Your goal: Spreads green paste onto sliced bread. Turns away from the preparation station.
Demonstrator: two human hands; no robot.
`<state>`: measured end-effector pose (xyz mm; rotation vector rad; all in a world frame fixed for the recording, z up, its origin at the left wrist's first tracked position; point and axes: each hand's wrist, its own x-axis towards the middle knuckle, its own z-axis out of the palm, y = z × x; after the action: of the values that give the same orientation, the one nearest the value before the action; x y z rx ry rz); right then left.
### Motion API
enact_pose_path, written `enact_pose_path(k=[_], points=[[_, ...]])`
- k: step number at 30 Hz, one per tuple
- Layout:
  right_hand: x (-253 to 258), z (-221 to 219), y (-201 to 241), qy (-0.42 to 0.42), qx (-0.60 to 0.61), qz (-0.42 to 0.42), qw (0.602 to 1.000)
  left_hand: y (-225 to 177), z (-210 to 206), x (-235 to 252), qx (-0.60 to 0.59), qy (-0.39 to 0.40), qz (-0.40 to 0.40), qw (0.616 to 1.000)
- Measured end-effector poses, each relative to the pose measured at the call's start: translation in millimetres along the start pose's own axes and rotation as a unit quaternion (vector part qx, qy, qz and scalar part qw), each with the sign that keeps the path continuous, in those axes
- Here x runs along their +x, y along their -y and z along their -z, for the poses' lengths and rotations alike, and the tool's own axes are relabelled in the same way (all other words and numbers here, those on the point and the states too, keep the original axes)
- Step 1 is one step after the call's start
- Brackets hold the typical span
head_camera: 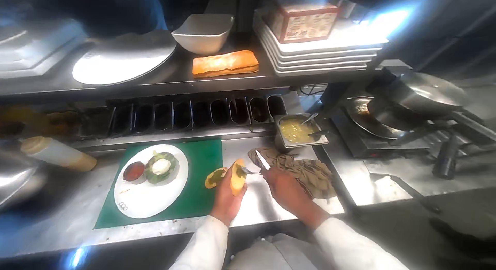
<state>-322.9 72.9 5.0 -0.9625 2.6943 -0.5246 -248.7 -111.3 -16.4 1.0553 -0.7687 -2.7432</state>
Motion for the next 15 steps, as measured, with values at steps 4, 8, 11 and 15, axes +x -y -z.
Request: enact_pose_path(k=[4,8,11,15], points=[[-22.7,-7.1,4.6,0.048,-0.007,0.049,0.998,12.1,-4.5,-5.2,-0.034,-0.002,-0.023,0.999],[-43.2,-22.2,-14.4,0.144,0.313,0.038,0.938,16.9,18.4,-14.6,-0.086,0.040,-0.011,0.995],[-51.6,-28.1,-18.6,0.085,0.361,-0.030,0.928,23.2,31.2,-23.6,-0.079,0.025,0.032,0.996],[-53.2,-23.2,-10.3,-0.004,0.057,-0.016,0.998,30.8,30.2,-37.2,-0.040,0.031,0.056,0.997]])
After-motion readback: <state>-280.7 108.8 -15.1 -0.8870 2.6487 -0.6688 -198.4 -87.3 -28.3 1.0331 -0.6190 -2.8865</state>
